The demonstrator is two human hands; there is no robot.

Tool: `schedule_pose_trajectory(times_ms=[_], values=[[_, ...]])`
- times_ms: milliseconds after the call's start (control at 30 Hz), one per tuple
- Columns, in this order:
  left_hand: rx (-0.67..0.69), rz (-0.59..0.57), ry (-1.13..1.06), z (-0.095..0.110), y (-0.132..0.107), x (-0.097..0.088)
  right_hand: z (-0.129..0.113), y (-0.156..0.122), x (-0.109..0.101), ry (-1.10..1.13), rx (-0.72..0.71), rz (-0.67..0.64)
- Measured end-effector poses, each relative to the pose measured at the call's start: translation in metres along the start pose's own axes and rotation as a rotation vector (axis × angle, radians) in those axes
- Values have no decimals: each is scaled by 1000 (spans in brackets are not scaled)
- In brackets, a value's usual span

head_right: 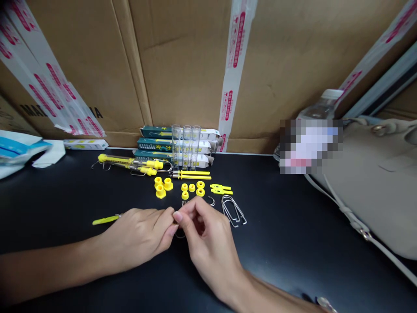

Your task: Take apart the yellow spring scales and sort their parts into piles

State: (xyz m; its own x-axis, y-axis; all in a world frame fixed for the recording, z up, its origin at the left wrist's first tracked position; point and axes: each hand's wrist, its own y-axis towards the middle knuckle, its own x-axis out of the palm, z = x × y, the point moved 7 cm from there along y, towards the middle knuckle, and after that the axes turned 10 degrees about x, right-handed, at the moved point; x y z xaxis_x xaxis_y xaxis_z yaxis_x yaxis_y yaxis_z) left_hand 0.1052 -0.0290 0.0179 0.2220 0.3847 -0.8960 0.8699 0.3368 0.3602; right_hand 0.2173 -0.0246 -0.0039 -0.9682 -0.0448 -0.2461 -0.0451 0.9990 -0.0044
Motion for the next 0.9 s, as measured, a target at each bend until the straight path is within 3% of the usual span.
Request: schedule_pose_trajectory(times_ms=[200, 400, 533, 700, 900], values=[[54, -22, 15, 2, 0, -3, -4, -1, -7, -53, -62, 84], [-38, -46, -140, -7, -3, 0, -11, -3, -9, -156, -154, 99], [-10, -14, -90, -3, -1, -3, -15, -6, -8, -214, -191, 116], [12, 2, 93, 2, 0, -6, -9, -3, -8, -210, -74, 135], [71, 16, 168, 7, -1, -6, 3, 0, 0, -57, 83, 26]])
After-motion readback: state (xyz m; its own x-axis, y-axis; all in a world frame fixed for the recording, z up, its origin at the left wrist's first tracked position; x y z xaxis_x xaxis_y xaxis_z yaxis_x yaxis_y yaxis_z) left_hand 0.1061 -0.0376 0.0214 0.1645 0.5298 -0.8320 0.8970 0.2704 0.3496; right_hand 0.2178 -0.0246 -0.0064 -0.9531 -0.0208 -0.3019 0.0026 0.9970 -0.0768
